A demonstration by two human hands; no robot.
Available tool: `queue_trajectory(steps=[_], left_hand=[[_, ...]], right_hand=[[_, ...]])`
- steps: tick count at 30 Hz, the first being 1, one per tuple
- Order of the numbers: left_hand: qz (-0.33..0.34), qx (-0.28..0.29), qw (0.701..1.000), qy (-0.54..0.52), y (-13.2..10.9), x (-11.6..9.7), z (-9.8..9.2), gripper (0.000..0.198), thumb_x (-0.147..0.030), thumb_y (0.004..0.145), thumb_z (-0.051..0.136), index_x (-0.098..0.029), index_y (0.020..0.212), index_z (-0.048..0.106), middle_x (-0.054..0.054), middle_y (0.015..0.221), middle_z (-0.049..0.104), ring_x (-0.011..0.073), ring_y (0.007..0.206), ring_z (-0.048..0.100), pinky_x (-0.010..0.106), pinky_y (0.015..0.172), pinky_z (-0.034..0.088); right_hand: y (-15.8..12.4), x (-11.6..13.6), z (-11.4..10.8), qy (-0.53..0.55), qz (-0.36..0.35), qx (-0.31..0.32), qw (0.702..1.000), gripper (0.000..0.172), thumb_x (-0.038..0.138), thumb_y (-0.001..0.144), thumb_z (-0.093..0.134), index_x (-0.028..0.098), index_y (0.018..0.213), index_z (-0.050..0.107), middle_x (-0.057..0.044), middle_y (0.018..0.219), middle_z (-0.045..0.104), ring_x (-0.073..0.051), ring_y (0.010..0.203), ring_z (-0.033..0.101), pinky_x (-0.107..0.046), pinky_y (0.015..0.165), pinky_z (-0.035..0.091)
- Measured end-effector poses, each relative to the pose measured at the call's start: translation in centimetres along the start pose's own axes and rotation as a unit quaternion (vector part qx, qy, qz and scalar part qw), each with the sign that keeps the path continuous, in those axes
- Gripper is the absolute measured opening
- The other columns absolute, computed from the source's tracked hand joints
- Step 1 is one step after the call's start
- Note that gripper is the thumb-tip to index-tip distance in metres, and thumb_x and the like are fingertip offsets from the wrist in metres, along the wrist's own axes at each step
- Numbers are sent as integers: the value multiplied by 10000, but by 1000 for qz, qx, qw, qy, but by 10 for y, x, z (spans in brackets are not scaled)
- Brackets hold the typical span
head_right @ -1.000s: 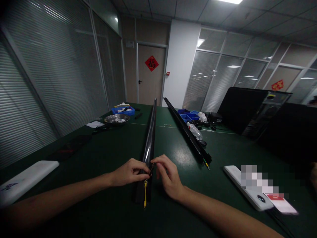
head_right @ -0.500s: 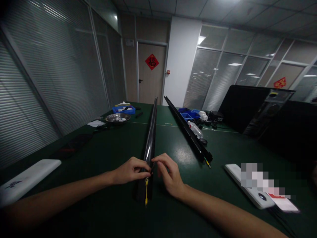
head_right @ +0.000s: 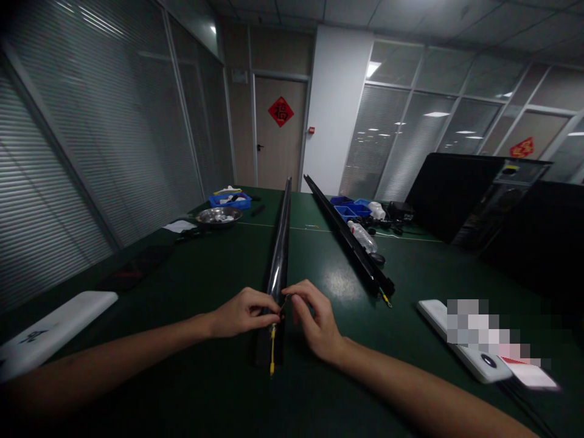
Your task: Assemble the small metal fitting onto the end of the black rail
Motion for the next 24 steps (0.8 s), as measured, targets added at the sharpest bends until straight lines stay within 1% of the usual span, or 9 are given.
queue_trajectory(steps=[5, 7, 10, 13, 17, 24], left_hand=[[8, 5, 1000, 1, 0, 0, 0, 262, -366, 1000, 679, -128, 1052, 772, 36, 859, 714, 91, 604, 488, 204, 573, 344], [11, 2, 1000, 3, 0, 0, 0, 281, -383, 1010, 660, -129, 1053, 773, 40, 850, 712, 96, 610, 490, 205, 572, 345], [12, -5, 1000, 3, -1, -1, 0, 307, -392, 1029, 624, -126, 1047, 777, 41, 823, 709, 97, 600, 481, 209, 568, 339], [9, -4, 1000, 1, -1, -1, 0, 306, -384, 1035, 614, -126, 1048, 778, 48, 848, 722, 100, 611, 491, 211, 582, 352], [5, -1, 1000, -5, 0, 0, 0, 280, -360, 1033, 622, -128, 1058, 777, 54, 883, 730, 105, 639, 514, 212, 602, 367], [3, -3, 1000, -6, 0, 1, -1, 247, -345, 1014, 657, -132, 1067, 772, 41, 866, 716, 96, 611, 492, 211, 584, 340]], right_hand=[[2, 3, 0, 0, -14, 2, 1000, 215, 291, 1105, 468, 238, 1145, 673, -24, 941, 598, -110, 601, 568, -284, 616, 503], [2, 3, 0, -10, -12, -1, 1000, 225, 307, 1104, 470, 235, 1156, 676, -25, 926, 597, -117, 609, 575, -287, 619, 509], [1, 2, 1, -11, -8, -7, 1000, 231, 342, 1096, 496, 231, 1189, 675, -20, 903, 581, -116, 599, 576, -273, 580, 500], [0, 2, 1, -9, -10, -7, 1000, 232, 353, 1090, 515, 227, 1203, 672, -21, 900, 581, -113, 598, 577, -263, 565, 494], [1, 4, 0, -11, -9, 0, 1000, 221, 327, 1093, 510, 240, 1207, 677, -27, 934, 599, -115, 616, 580, -268, 589, 497], [2, 5, -1, -16, -21, 3, 1000, 214, 288, 1091, 505, 254, 1188, 692, -28, 946, 625, -126, 631, 576, -283, 623, 500]])
Point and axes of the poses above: each hand's wrist, its own y-axis towards the middle knuckle, its own z-axis out of the palm, x = y × z, the point moved 2 cm from there along y, towards the middle knuckle
